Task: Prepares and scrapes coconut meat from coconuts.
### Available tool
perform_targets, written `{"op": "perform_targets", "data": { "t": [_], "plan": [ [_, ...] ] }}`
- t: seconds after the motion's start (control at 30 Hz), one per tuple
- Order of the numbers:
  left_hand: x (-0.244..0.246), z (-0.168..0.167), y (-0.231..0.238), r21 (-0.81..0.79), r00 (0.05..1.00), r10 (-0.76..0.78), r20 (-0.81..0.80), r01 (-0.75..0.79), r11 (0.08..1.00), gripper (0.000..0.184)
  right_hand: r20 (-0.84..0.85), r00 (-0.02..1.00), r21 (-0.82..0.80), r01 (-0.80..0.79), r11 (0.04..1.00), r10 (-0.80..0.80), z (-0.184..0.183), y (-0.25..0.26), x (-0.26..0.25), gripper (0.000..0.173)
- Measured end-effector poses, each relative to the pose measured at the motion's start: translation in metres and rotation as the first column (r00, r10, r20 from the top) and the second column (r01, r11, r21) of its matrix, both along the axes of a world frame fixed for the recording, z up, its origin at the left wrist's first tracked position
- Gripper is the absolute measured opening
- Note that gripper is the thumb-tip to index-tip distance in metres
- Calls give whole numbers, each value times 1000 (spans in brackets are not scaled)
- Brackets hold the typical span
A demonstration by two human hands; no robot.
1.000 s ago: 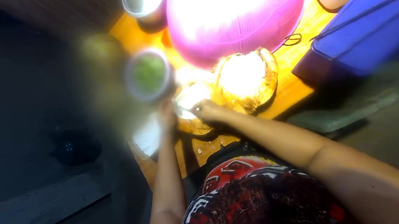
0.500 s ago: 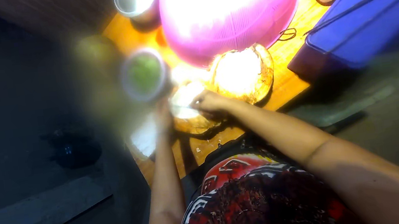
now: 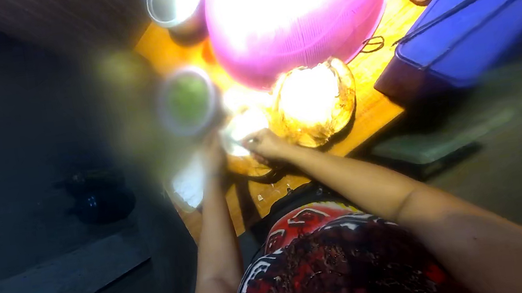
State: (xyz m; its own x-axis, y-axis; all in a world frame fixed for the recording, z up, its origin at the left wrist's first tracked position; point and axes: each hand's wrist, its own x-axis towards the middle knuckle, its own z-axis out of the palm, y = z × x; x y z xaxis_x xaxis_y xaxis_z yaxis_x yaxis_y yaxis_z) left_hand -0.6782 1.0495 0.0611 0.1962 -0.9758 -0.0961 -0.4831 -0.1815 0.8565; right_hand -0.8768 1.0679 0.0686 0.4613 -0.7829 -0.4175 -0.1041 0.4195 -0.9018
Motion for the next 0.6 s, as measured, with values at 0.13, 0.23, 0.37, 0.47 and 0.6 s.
{"op": "perform_targets", "data": {
  "t": [0.13, 0.23, 0.37, 0.47, 0.6],
  "plan": [
    [0, -1, 2, -25, 1000, -9, -5, 9, 1000, 28, -92, 978, -64, -194, 979, 188, 3, 6, -17, 29],
    [-5, 4, 2, -21, 1000, 0, -15, 0, 1000, 27, -135, 975, -36, -182, 983, 175, 10, -1, -30, 29],
    [-2, 1, 0, -22, 1000, 11, -13, -11, 1000, 27, -71, 996, -25, -60, 998, 58, 8, -3, -10, 29],
    [-1, -1, 0, -32, 1000, 2, -15, -3, 999, 27, -125, 980, -155, -171, 973, 153, -2, 4, -10, 29],
    [-4, 1, 0, -36, 999, 10, -40, -12, 999, 26, -185, 968, -107, -193, 975, 171, 8, -3, -21, 29]
  ]
}}
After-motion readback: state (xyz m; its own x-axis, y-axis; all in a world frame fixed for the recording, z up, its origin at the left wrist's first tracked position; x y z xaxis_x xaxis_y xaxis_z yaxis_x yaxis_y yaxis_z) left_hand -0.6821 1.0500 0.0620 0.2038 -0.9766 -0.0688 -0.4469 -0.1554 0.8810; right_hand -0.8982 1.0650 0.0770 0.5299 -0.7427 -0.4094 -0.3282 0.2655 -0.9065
